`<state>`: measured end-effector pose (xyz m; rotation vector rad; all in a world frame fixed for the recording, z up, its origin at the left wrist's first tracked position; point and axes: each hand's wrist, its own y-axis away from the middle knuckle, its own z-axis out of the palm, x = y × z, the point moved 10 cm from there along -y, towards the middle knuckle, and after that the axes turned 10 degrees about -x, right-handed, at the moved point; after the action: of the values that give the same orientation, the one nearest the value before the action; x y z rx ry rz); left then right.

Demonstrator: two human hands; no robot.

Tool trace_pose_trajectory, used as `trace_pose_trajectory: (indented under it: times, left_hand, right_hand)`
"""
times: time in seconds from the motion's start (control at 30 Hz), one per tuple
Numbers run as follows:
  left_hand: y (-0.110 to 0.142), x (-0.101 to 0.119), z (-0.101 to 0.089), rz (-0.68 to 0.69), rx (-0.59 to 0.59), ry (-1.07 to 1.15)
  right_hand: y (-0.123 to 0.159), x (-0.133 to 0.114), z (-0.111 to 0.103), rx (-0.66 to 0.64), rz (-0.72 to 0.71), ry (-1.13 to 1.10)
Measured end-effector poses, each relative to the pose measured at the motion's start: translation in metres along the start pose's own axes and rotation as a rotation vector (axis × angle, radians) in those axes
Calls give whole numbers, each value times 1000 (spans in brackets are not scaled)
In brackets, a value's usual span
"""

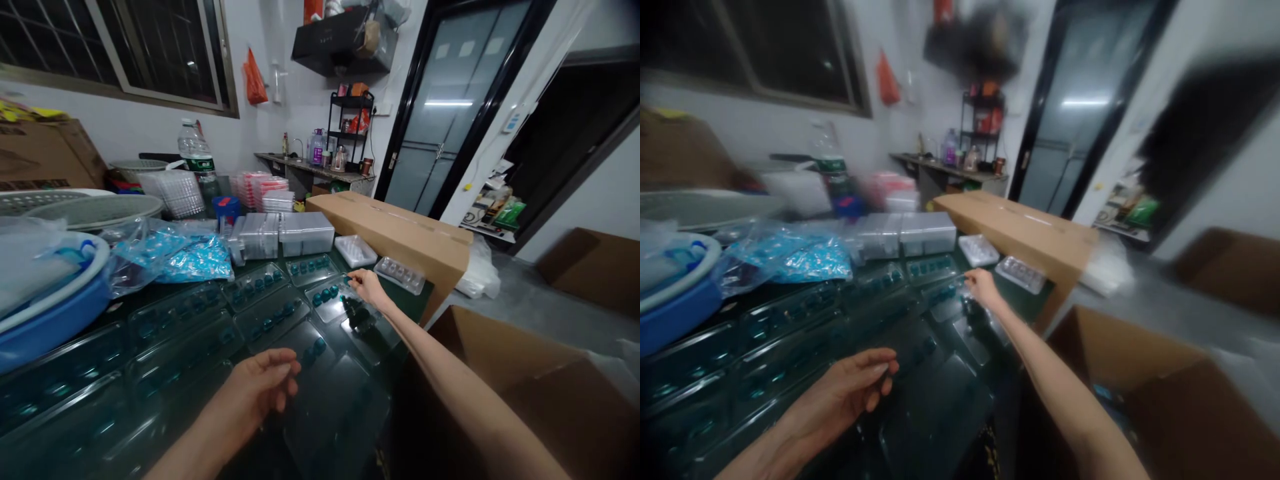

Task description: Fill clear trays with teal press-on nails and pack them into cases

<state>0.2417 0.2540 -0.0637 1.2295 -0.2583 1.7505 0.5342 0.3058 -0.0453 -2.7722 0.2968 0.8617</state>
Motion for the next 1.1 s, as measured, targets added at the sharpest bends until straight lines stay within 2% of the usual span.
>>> trace_pose_trajectory:
  times: [0.13, 0.3, 0.4, 0.6, 0.8, 0.97, 1.1]
  left_hand:
    - [0, 2, -10, 9, 54, 8]
    - [-2, 2, -10, 17, 4, 5]
    - [-3, 1, -13, 14, 25, 17]
    - [-2, 2, -14, 1, 56, 16]
    - [0, 2, -16, 6, 28, 28]
    - [-1, 6, -5, 21, -37, 46]
    - [1, 16, 2, 74, -23, 33]
  right_hand:
    - [-15, -3, 18, -136, -26, 109]
    - [-19, -6, 28, -286, -59, 235]
    - [-22, -9, 32, -331, -72, 308]
    - [-23, -19, 38, -376, -134, 424]
    - [-14, -27, 39, -386, -181, 520]
    - [-4, -38, 39, -381, -171, 587]
    - [3, -51, 31, -367, -150, 621]
